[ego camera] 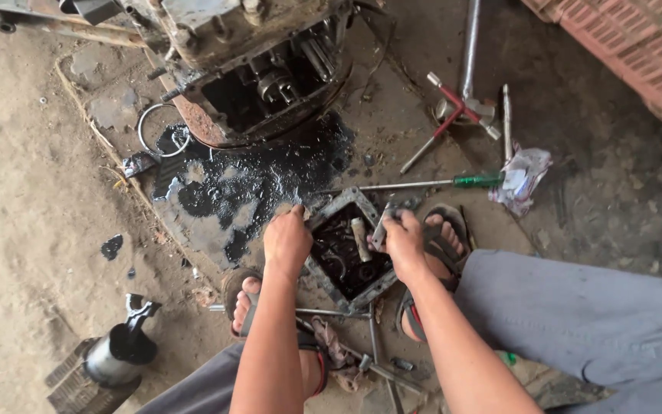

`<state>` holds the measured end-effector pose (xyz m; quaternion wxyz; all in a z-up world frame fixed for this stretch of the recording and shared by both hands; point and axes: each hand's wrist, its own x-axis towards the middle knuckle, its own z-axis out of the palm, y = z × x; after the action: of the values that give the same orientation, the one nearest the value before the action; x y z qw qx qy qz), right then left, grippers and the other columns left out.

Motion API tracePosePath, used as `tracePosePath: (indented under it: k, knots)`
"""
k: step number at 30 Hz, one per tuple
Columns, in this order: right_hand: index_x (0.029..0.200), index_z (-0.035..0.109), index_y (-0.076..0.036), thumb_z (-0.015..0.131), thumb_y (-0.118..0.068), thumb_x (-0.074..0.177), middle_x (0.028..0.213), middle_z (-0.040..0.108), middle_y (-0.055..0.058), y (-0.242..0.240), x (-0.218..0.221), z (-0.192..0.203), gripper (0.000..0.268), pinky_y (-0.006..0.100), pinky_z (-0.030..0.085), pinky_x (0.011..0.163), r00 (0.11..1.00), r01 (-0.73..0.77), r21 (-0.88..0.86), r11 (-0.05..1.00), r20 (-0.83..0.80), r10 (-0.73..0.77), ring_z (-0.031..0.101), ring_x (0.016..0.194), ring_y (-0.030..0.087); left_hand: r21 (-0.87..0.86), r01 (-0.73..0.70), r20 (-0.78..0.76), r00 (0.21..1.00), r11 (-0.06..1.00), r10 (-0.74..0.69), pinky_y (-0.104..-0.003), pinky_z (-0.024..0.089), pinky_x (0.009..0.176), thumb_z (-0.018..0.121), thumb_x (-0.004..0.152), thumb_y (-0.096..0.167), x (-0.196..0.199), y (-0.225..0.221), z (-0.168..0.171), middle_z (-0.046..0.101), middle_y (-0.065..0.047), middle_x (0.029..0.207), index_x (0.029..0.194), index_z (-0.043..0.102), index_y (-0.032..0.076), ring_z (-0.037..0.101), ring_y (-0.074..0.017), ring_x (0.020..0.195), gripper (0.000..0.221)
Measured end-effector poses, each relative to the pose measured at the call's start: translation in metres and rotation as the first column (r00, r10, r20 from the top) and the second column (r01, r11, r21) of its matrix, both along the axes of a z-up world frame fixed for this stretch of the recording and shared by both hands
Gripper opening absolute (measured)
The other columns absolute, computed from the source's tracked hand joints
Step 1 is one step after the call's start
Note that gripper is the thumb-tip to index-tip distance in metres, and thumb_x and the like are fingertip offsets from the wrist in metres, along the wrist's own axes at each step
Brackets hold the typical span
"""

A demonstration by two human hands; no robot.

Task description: Disassembling, cleaning, and repairing a mechanical engine assembly on a workshop floor.

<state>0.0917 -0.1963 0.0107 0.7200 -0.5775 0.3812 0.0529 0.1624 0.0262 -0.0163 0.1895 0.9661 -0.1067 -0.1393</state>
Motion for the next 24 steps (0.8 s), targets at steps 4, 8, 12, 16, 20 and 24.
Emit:
tracePosePath:
  k: [4, 8, 12, 16, 20, 24]
  knots:
    - [0.103, 0.060, -0.004, 0.051, -0.014, 0.101, 0.077, 0.065, 0.007, 0.013, -0.007, 0.009, 0.014, 0.035, 0.051, 0.050, 0.980, -0.122, -0.064, 0.990, -0.168, 0.109, 0.061, 0.057, 0.017, 0.002, 0.076, 0.055, 0.996, 0.997, -0.076, -0.046, 0.058, 0.076, 0.079, 0.076, 0.012, -0.007, 0.002, 0.023, 0.074, -0.020, 0.095, 0.106, 0.073, 0.006, 0.069, -0.0409, 0.098, 0.030]
    - [0.094, 0.062, 0.003, 0.053, -0.013, 0.100, 0.070, 0.063, 0.011, 0.010, -0.037, 0.004, 0.019, 0.038, 0.047, 0.047, 0.878, -0.414, -0.089, 0.906, -0.301, 0.372, 0.059, 0.054, 0.020, 0.061, -0.053, -0.274, 0.959, 0.997, 0.067, -0.047, 0.058, 0.084, 0.083, 0.080, 0.024, -0.016, 0.010, 0.025, 0.074, -0.019, 0.096, 0.101, 0.076, 0.008, 0.073, -0.0375, 0.094, 0.028]
    - [0.092, 0.065, 0.006, 0.051, -0.021, 0.102, 0.078, 0.071, 0.022, 0.038, -0.087, 0.032, 0.032, 0.046, 0.053, 0.059, 0.747, -0.616, -0.274, 0.738, -0.500, 0.438, 0.068, 0.062, 0.033, -0.019, -0.118, -0.272, 0.956, 0.993, 0.108, -0.047, 0.056, 0.088, 0.087, 0.076, 0.023, -0.031, 0.052, -0.037, 0.074, -0.024, 0.100, 0.098, 0.077, 0.004, 0.071, -0.0391, 0.099, 0.031]
    - [0.101, 0.065, -0.001, 0.057, -0.021, 0.096, 0.095, 0.072, 0.028, 0.055, -0.147, -0.028, 0.023, 0.058, 0.050, 0.078, 0.813, -0.582, -0.650, 0.488, -0.454, 0.365, 0.067, 0.091, 0.047, -0.097, -0.173, -0.356, 0.926, 0.980, 0.128, -0.047, 0.055, 0.088, 0.087, 0.076, 0.024, -0.036, 0.060, -0.015, 0.074, -0.024, 0.101, 0.101, 0.076, 0.002, 0.070, -0.0406, 0.101, 0.034]
    - [0.118, 0.057, -0.004, 0.058, -0.018, 0.093, 0.105, 0.070, 0.028, 0.082, -0.155, 0.019, 0.029, 0.056, 0.050, 0.091, 0.735, -0.611, -0.528, 0.589, -0.655, 0.175, 0.066, 0.104, 0.047, -0.069, -0.163, -0.339, 0.932, 0.984, 0.131, -0.046, 0.055, 0.091, 0.087, 0.076, 0.023, -0.045, 0.066, -0.041, 0.072, -0.025, 0.104, 0.101, 0.077, 0.003, 0.069, -0.0404, 0.104, 0.033]
    - [0.120, 0.056, -0.003, 0.059, -0.017, 0.095, 0.106, 0.070, 0.030, 0.100, -0.168, -0.005, 0.029, 0.057, 0.050, 0.093, 0.705, -0.565, -0.482, 0.670, -0.703, 0.089, 0.066, 0.105, 0.048, -0.117, -0.208, -0.369, 0.917, 0.971, 0.152, -0.045, 0.055, 0.093, 0.083, 0.077, 0.018, -0.048, 0.065, -0.031, 0.074, -0.023, 0.102, 0.102, 0.080, 0.009, 0.071, -0.0381, 0.103, 0.028]
